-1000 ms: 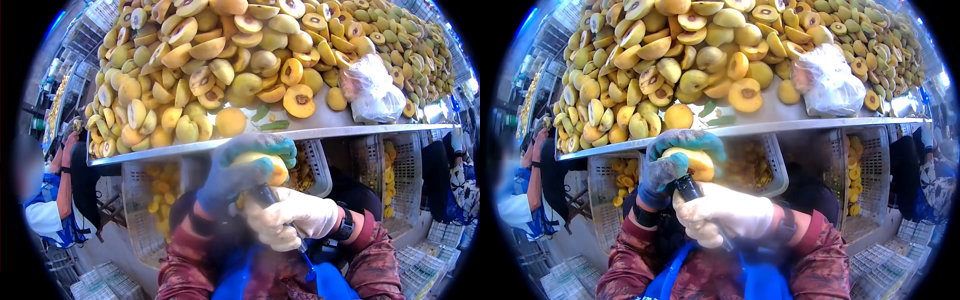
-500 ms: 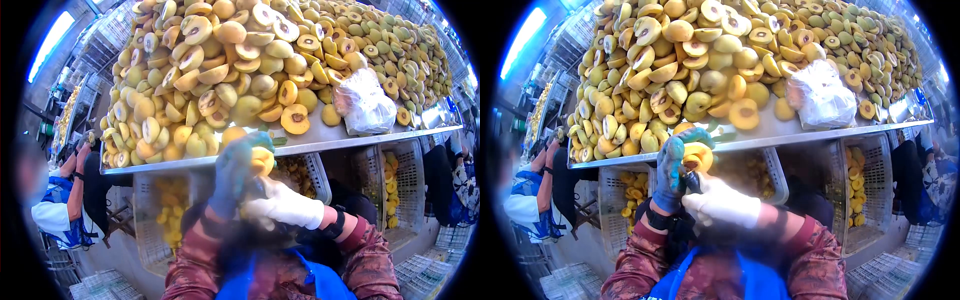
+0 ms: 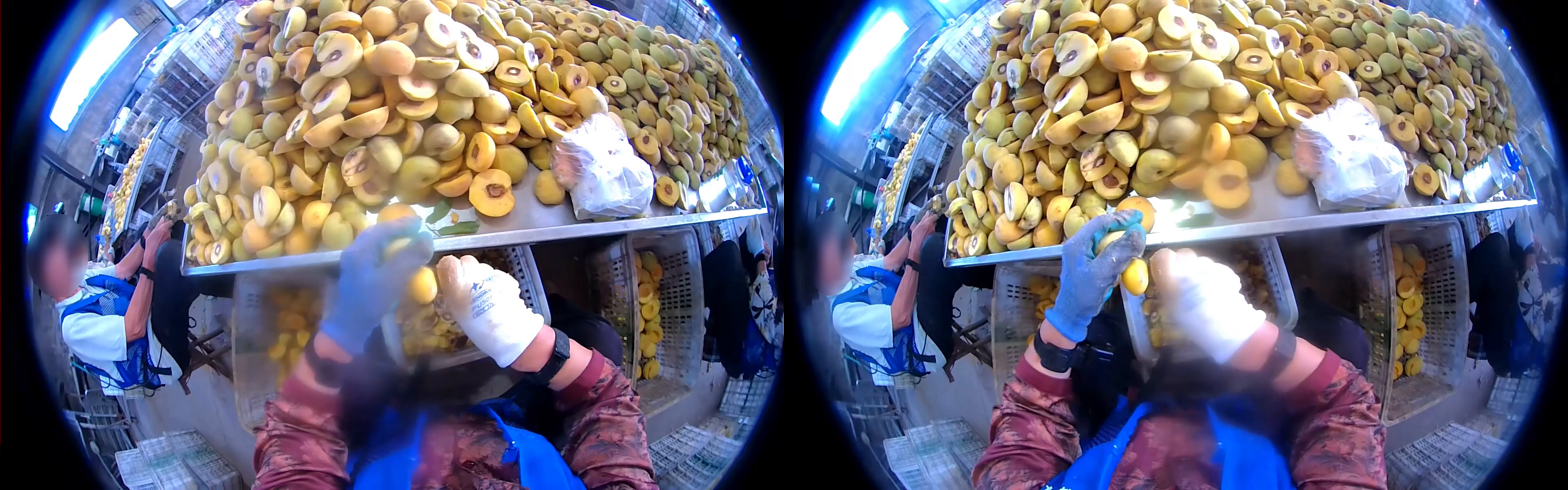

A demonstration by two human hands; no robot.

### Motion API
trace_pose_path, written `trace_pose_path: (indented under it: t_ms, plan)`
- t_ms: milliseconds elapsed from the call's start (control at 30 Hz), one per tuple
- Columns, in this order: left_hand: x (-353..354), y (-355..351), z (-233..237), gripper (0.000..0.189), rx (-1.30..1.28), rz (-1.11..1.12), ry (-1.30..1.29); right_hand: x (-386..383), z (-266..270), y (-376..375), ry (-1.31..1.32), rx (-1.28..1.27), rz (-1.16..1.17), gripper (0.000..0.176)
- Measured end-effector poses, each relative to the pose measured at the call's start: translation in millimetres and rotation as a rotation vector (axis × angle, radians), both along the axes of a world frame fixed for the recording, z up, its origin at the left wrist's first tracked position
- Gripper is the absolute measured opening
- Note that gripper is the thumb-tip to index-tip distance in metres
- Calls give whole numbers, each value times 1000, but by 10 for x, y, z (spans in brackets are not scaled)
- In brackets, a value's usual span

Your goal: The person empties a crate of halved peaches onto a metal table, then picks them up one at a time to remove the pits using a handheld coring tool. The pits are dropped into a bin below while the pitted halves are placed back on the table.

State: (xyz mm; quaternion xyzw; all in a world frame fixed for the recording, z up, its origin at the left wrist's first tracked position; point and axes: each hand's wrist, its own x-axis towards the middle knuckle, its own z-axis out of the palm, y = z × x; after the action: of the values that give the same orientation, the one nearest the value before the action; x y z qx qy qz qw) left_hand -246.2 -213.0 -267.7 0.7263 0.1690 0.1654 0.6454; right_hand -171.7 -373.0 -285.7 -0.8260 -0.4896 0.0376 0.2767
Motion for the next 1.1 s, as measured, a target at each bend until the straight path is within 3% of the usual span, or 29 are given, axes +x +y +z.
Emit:
trace_pose_path:
  t_ms: [100,133,200,300,367,467,500,567,667,900,933,1100]
  plan:
    - [-242,236,23,30,628,92,51,20,-9,-56,-48,-24,56,21]
    - [-442,478,-22,28,1102,36,-42,37,-87,-67,-59,-76,79,19]
    - [-776,637,184,30,716,244,210,86,-395,-94,-53,-318,113,17]
    - [-1231,1114,143,47,1200,269,502,147,-925,-141,-74,-748,239,21]
    - [-1347,1196,116,54,1634,284,644,145,-867,-90,-76,-675,190,17]
    - [-1014,1220,72,63,1425,223,431,220,-732,-47,-68,-725,187,15]
    - [-808,1178,73,64,1344,181,340,189,-667,-35,-85,-621,189,15]
    - [-398,981,99,67,1190,76,514,121,-604,-44,-123,-417,201,15]
    - [-52,985,-94,72,1144,-27,828,113,-625,-20,-66,-359,233,15]
    - [36,841,-353,67,1074,141,682,84,-486,-15,33,-179,270,14]
    - [19,814,-402,63,1146,165,537,92,-486,-4,25,-153,266,14]
    - [160,843,-360,66,1124,35,652,85,-634,-2,30,-41,265,17]
